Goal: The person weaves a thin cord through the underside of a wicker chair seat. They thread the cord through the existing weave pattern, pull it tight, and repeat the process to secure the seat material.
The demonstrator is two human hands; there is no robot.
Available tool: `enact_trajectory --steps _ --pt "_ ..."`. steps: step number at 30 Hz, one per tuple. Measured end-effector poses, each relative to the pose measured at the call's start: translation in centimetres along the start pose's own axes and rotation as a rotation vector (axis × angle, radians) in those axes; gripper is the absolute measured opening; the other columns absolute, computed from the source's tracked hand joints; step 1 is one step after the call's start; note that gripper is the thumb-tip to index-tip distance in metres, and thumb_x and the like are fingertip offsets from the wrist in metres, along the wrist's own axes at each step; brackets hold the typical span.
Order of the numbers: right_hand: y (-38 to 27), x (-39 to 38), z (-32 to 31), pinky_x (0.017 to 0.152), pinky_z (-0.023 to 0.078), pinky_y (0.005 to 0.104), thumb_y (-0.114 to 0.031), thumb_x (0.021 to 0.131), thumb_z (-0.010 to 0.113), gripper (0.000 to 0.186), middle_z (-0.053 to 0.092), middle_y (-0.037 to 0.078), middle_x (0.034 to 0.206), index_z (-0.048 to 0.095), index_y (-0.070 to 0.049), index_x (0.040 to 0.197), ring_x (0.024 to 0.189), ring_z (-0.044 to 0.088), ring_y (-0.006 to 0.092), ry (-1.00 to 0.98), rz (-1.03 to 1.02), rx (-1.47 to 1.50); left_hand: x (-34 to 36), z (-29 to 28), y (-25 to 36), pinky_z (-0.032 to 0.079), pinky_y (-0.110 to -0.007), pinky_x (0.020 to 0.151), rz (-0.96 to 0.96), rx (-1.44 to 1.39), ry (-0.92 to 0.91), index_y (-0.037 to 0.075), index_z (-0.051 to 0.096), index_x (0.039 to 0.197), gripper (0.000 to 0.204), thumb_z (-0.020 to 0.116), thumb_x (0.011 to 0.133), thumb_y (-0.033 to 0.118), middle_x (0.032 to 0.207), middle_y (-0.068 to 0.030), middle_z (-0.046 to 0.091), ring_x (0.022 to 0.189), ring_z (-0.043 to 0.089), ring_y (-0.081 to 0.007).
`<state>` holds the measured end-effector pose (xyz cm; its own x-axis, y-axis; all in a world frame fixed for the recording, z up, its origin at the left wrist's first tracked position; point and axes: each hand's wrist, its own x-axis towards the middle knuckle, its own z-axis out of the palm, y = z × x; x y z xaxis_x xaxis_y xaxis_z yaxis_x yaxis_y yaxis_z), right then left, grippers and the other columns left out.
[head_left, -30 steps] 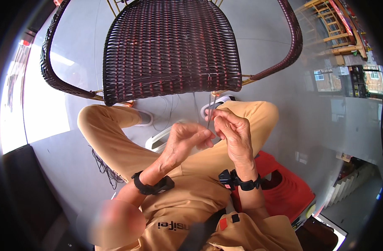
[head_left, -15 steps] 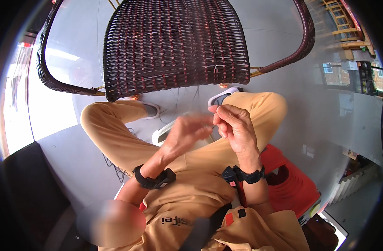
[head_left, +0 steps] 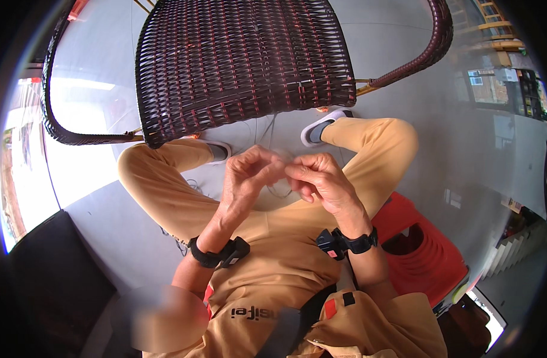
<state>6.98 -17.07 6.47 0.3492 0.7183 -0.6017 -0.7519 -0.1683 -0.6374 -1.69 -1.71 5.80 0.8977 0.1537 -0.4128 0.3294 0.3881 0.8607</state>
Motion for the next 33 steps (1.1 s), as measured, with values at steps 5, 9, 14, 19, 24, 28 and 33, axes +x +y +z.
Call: enact_trajectory --steps 5,9,14,19,24,28,33 --pt "0.2 0.5 0.4 0.043 0.042 0.0185 -0.014 0.086 0.058 0.017 0.062 0.008 0.072 0.062 0.001 0.089 0.051 0.052 0.0067 0.076 -0.072 0.124 0.4 0.5 0.0 0.04 -0.018 0.059 0.075 0.058 0.139 0.004 0.059 0.083 0.006 0.058 0.086 0.009 0.075 0.0011 0.056 0.063 0.047 -0.0042" --pt "0.8 0.9 -0.9 0.044 0.04 0.0177 -0.015 0.085 0.059 0.018 0.063 0.009 0.073 0.062 0.001 0.09 0.051 0.051 0.0068 -0.01 -0.055 0.191 0.8 0.3 0.4 0.04 -0.018 0.061 0.077 0.066 0.089 0.003 0.059 0.085 0.008 0.058 0.086 0.01 0.077 0.0005 0.055 0.066 0.046 -0.0043" --pt "0.6 0.8 -1.3 0.043 0.037 0.0173 -0.015 0.082 0.061 0.016 0.063 0.007 0.071 0.064 0.0 0.087 0.051 0.05 0.0056 0.147 -0.136 0.068 2.5 0.2 1.1 0.045 -0.024 0.059 0.434 0.487 0.368 -0.002 0.059 0.096 0.021 0.062 0.079 0.009 0.095 -0.0073 0.059 0.064 0.054 -0.0086" --pt "0.0 2.1 -1.2 0.043 0.036 0.0172 -0.013 0.081 0.062 0.013 0.064 0.004 0.07 0.065 -0.002 0.085 0.05 0.048 0.0039 0.342 -0.33 -0.078 5.3 -0.8 -1.7 0.045 -0.024 0.053 0.148 0.511 0.398 -0.004 0.059 0.097 0.028 0.066 0.075 0.012 0.084 -0.0097 0.065 0.058 0.056 -0.0095" --pt "0.7 5.0 -1.1 0.045 0.037 0.017 -0.013 0.082 0.061 0.013 0.063 0.002 0.069 0.064 -0.001 0.085 0.052 0.048 0.0033 0.465 -0.456 -0.231 5.5 -0.4 -3.7 0.037 -0.018 0.048 0.018 0.136 0.346 -0.002 0.061 0.094 0.02 0.063 0.083 0.015 0.076 -0.0047 0.064 0.054 0.046 -0.0038" --pt "1.5 7.0 -0.6 0.049 0.042 0.0192 -0.008 0.081 0.062 0.011 0.063 0.004 0.07 0.064 0.001 0.086 0.055 0.051 0.0056 0.565 -0.532 -0.244 5.4 -0.5 -3.8 0.035 -0.017 0.048 0.016 -0.124 0.256 -0.001 0.062 0.094 0.02 0.063 0.084 0.017 0.074 -0.0037 0.062 0.053 0.044 -0.0037" --pt "2.9 9.0 -0.9 0.051 0.044 0.0209 -0.005 0.08 0.064 0.01 0.062 0.005 0.074 0.063 0.003 0.085 0.06 0.054 0.0073 0.7 -0.692 -0.398 5.6 -1.3 -5.7 0.036 -0.018 0.049 -0.018 -0.163 0.258 0.001 0.061 0.088 0.016 0.063 0.084 0.016 0.071 -0.0035 0.061 0.053 0.045 -0.0045"
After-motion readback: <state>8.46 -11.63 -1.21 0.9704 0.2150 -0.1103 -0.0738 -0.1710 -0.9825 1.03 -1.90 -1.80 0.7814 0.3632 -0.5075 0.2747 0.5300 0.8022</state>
